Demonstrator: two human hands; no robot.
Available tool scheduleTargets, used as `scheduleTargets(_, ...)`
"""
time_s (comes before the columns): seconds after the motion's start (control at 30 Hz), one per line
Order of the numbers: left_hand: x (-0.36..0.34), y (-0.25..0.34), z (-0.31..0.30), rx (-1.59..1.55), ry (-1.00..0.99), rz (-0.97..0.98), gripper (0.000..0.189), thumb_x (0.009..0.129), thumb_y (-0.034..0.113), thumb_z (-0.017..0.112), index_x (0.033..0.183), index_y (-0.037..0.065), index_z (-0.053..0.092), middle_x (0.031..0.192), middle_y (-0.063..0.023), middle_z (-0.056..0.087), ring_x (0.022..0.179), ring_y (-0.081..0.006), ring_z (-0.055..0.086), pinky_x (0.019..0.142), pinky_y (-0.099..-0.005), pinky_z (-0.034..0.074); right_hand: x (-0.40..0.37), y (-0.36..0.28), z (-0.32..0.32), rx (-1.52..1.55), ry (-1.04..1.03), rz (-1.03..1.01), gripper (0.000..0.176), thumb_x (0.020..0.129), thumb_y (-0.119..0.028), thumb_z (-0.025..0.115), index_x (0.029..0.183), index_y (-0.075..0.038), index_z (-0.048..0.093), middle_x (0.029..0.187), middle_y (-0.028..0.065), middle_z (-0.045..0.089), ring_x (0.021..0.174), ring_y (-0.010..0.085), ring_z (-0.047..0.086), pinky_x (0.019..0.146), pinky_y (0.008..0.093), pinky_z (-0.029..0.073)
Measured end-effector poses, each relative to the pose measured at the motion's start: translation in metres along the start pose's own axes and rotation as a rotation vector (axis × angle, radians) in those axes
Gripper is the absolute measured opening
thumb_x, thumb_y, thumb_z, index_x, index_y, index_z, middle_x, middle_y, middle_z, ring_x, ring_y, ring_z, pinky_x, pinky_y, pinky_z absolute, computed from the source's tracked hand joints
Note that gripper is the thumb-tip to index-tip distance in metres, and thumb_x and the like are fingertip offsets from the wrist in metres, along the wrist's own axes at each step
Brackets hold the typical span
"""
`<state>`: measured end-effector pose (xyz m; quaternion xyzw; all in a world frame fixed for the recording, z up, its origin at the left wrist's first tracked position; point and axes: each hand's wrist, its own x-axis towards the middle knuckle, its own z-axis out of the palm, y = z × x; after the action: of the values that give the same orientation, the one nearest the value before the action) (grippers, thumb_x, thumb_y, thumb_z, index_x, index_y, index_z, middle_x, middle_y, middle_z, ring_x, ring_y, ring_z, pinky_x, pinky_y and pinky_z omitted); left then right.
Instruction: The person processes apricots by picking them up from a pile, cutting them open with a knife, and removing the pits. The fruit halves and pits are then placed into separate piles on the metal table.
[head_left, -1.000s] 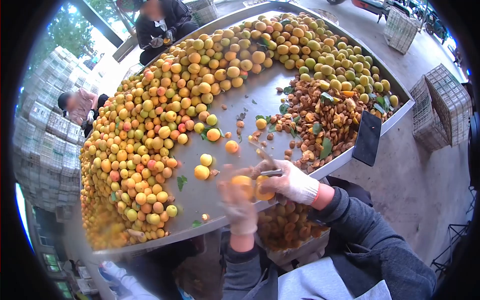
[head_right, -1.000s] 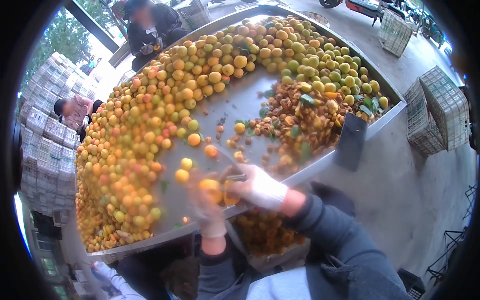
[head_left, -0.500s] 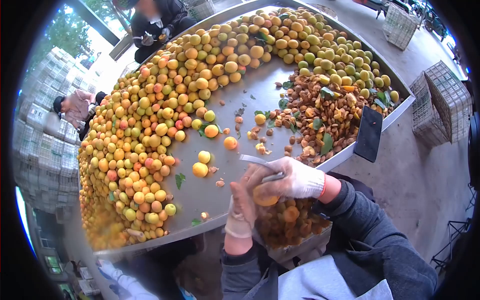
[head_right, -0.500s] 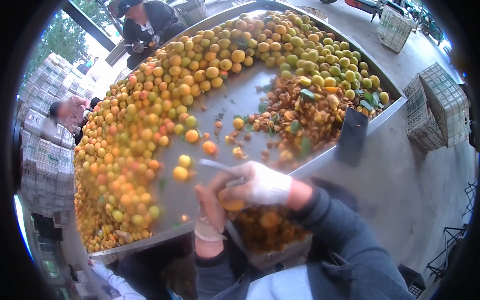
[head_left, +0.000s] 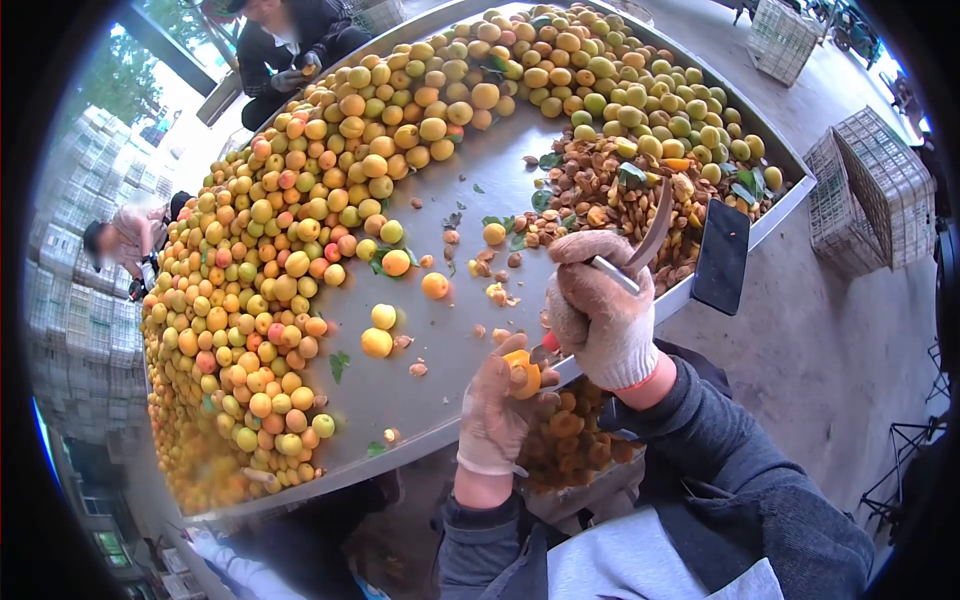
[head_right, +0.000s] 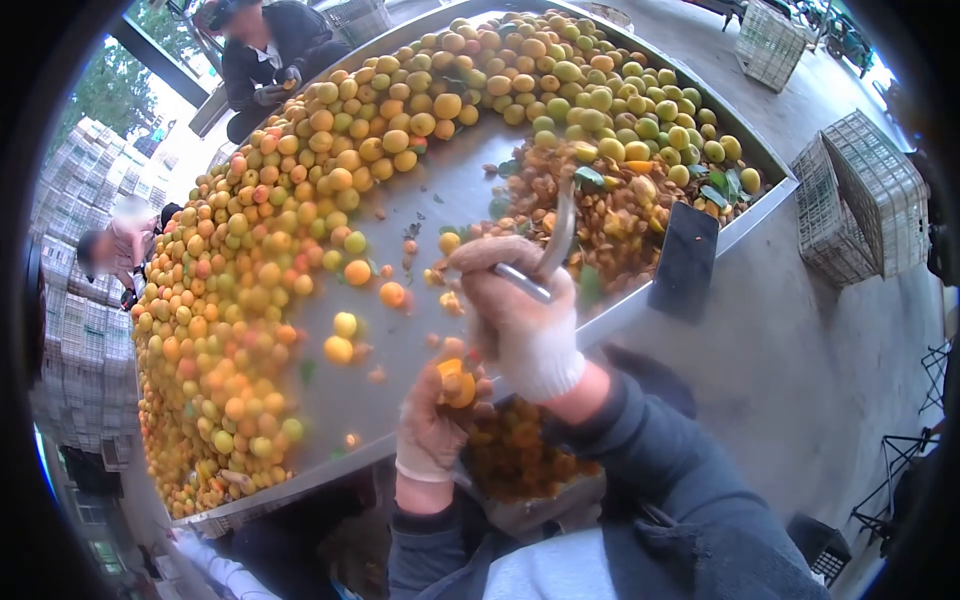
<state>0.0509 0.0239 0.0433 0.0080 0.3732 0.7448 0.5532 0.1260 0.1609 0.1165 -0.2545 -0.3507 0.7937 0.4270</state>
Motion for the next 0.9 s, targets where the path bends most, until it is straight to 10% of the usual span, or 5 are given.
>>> scheduleTargets(0.4,0.005,-0.027,0.003,0.504,0.146,0.404,0.04,0.093,0.038,0.057,0.111,0.002,0.059,0.08,-0.008,0.062,0.064,-0.0146,0.061,0.052,-0.0281,0.053,0.004,0.021,-0.006,-0.519,-0.434,-0.673,0.013,0.081,0.007,0.057,0.088,-0.002,0.063,0.074,0.0031,0.06,0.059,0.0133,0.055,0.054,0.0243,0.044)
scheduleTargets(0.47,0.002,-0.013,0.025,0.302,0.298,0.124,0.039,0.095,0.039,0.054,0.109,0.003,0.06,0.076,-0.0071,0.061,0.061,-0.0125,0.058,0.045,-0.0229,0.046,0.008,0.002,-0.006,0.072,-0.156,0.266,0.015,0.085,0.001,0.051,0.097,-0.004,0.059,0.062,-0.0014,0.048,0.043,0.0097,0.04,0.041,0.0233,0.033)
scheduleTargets(0.6,0.003,-0.01,0.03,0.243,0.309,0.144,0.025,0.096,0.024,0.05,0.114,0.009,0.057,0.102,-0.0039,0.058,0.071,-0.0094,0.055,0.054,-0.0161,0.046,0.025,0.029,-0.012,0.281,-0.095,0.413,0.015,0.086,-0.003,0.047,0.098,-0.007,0.055,0.056,-0.0045,0.031,0.039,0.006,0.03,0.036,0.0217,0.023)
scheduleTargets(0.77,0.011,-0.019,-0.011,0.244,0.155,0.171,0.044,0.097,0.038,0.045,0.128,0.008,0.05,0.079,-0.0055,0.056,0.053,-0.0104,0.051,0.038,-0.0186,0.038,0.026,0.056,-0.012,0.521,0.011,0.641,0.018,0.091,-0.006,0.047,0.108,-0.011,0.051,0.059,-0.0041,0.036,0.041,0.0064,0.027,0.036,0.0212,0.022)
scheduleTargets(0.9,0.013,0.0,-0.013,0.057,0.359,0.103,0.046,0.098,0.035,0.044,0.134,0.006,0.044,0.093,-0.0063,0.059,0.059,-0.0124,0.055,0.046,-0.0224,0.045,0.03,0.033,-0.001,0.315,0.059,0.325,0.022,0.09,-0.005,0.047,0.11,-0.011,0.052,0.058,-0.0054,0.034,0.04,0.0063,0.028,0.036,0.0212,0.022)
